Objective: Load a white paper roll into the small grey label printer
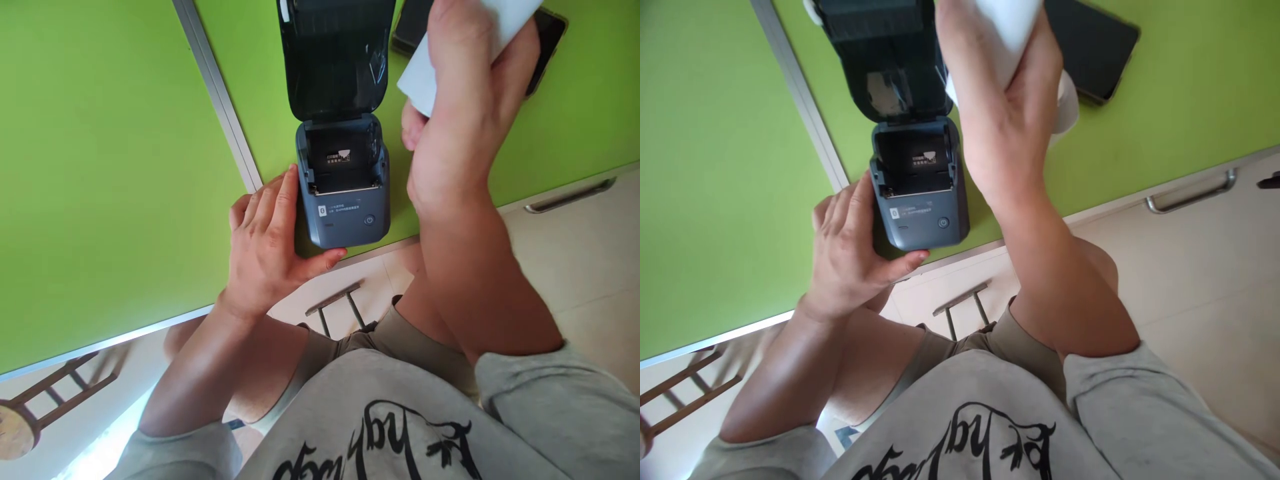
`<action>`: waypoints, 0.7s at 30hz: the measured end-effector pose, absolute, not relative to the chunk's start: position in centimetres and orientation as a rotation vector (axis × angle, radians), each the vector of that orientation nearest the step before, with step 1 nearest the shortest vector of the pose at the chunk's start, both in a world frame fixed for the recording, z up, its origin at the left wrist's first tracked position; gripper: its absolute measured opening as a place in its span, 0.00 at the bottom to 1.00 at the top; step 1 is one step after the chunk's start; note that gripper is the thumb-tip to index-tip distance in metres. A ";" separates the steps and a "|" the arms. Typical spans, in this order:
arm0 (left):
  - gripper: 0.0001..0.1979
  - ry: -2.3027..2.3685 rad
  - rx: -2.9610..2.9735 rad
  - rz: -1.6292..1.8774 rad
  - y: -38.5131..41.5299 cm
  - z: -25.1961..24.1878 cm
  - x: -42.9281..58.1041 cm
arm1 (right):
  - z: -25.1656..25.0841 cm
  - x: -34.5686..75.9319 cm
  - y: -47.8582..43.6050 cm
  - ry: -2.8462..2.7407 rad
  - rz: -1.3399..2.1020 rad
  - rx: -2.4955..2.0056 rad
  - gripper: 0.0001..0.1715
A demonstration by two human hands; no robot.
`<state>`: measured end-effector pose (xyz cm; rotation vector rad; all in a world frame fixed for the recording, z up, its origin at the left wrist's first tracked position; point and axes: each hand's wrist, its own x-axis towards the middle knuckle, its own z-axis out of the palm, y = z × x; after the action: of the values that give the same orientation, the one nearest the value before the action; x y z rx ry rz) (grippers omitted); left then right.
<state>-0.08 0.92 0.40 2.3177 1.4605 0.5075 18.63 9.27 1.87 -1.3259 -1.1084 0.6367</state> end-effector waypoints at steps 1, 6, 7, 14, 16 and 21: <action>0.53 1.460 2.318 0.509 0.9 0.4 -0.1 | 1.4 18.8 9.4 -1.076 0.586 -1.272 0.11; 0.52 1.474 2.332 0.521 0.9 0.5 0.1 | 1.0 20.5 8.8 -1.357 0.386 -1.215 0.15; 0.51 1.477 2.335 0.529 0.8 0.6 0.1 | 1.3 20.8 8.5 -1.434 0.372 -1.250 0.16; 0.52 1.497 2.369 0.561 0.8 0.4 0.2 | -0.5 22.9 8.1 -1.696 0.293 -1.265 0.30; 0.53 1.501 2.370 0.559 0.9 0.3 0.2 | -1.5 23.0 8.5 -1.701 0.319 -1.240 0.33; 0.53 1.475 2.363 0.568 0.9 0.4 0.1 | 0.5 22.2 7.6 -1.579 0.497 -1.150 0.25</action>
<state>0.08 0.92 0.38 2.3629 1.4746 0.5679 22.16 7.65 0.46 -1.1502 -1.5788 0.4966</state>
